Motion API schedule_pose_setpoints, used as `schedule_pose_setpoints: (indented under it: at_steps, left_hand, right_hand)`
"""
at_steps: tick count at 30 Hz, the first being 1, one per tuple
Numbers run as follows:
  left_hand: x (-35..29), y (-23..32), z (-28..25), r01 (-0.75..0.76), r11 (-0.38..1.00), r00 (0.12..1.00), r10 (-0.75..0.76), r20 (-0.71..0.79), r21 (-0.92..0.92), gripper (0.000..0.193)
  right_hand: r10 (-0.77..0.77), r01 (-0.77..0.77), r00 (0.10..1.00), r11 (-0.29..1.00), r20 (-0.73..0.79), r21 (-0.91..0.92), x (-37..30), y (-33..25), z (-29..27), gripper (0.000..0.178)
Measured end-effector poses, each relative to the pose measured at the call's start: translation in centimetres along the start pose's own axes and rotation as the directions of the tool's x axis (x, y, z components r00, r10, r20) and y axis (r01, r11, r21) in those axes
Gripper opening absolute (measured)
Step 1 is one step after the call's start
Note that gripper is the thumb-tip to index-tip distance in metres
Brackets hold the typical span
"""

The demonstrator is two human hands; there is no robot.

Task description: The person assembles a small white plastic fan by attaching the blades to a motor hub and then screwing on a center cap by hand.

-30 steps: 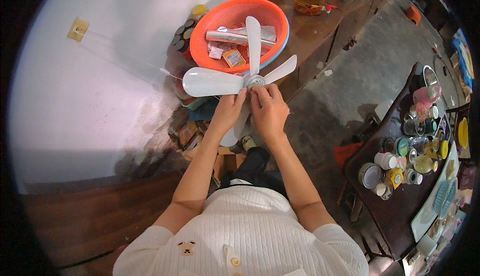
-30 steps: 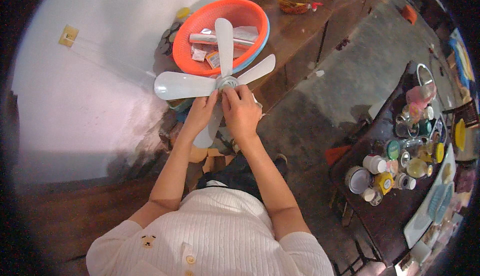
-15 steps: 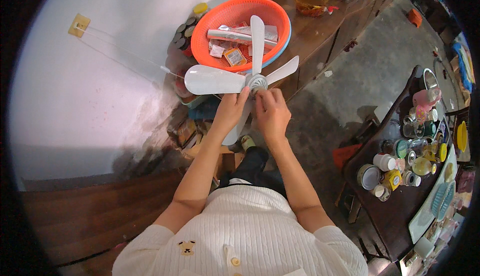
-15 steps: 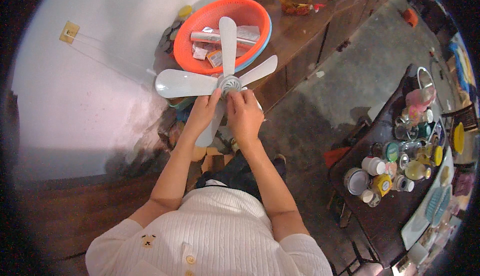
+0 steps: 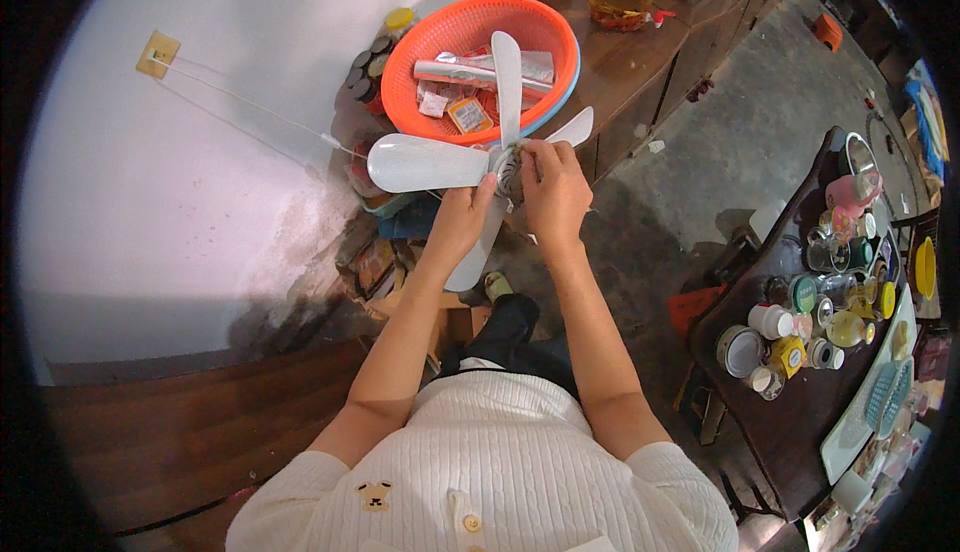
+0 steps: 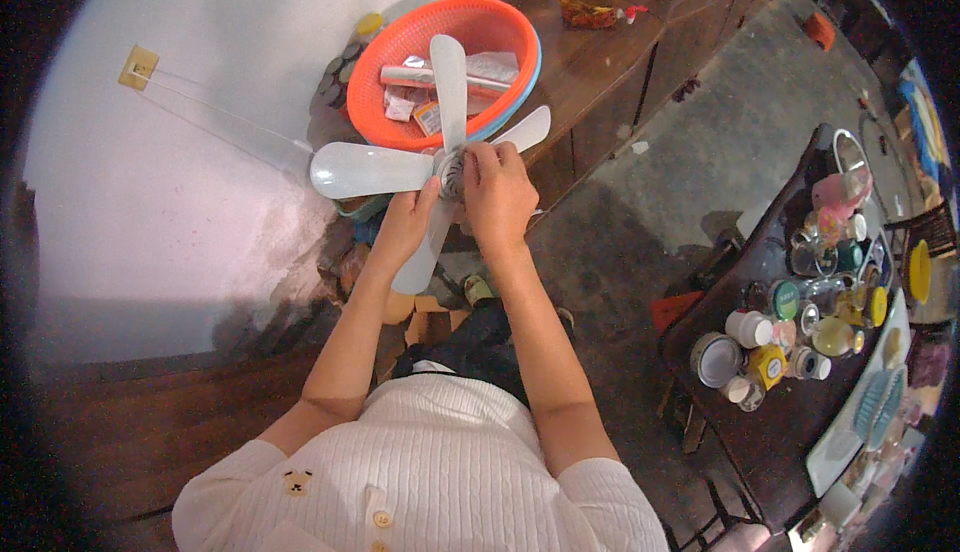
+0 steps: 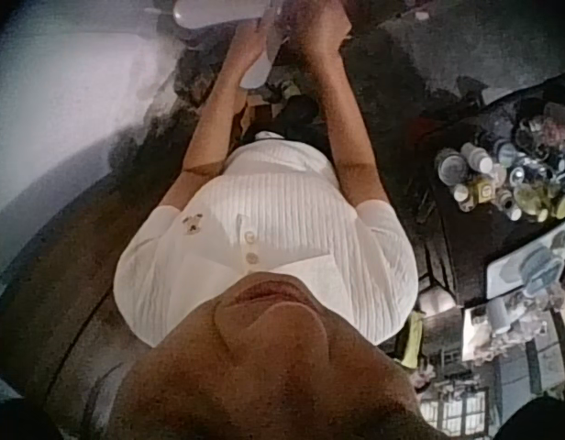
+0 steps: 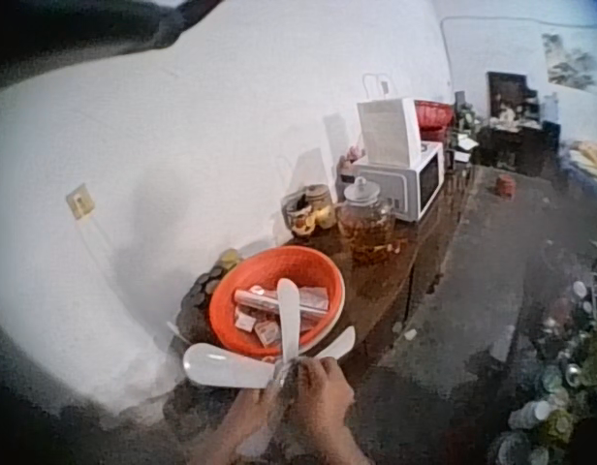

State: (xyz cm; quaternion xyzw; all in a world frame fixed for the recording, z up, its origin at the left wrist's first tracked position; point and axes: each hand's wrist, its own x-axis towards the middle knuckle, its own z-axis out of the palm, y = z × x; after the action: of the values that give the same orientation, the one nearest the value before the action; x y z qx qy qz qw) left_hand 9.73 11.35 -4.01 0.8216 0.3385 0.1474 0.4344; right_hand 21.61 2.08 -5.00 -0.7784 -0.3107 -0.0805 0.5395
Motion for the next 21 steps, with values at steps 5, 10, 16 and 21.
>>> schedule_pose_setpoints:
  at_steps: [5,10,16,21]
  left_hand:
    - [-0.2,-0.2,0.5,-0.131,0.991,0.986,0.130,-0.108,0.002,0.050]
    - [-0.3,0.7,0.2,-0.008,0.999,0.999,0.009,-0.036,0.039,0.049]
    - [-0.1,-0.5,0.2,-0.036,0.999,0.999,0.036,-0.034,0.001,0.048]
    - [-0.5,0.5,0.2,-0.033,0.999,0.998,0.034,-0.056,0.030,0.050]
  right_hand:
    - [0.056,-0.056,0.998,0.998,0.009,0.041,-1.2,1.0,0.3,0.011]
    - [-0.075,0.071,0.995,0.996,0.069,0.058,-5.1,-0.1,-0.4,0.012]
    - [-0.100,0.093,0.993,0.991,0.066,0.100,-5.1,-0.6,-0.3,0.013]
    - [-0.073,0.071,0.996,0.996,0.044,0.054,-2.8,-0.7,-0.5,0.011]
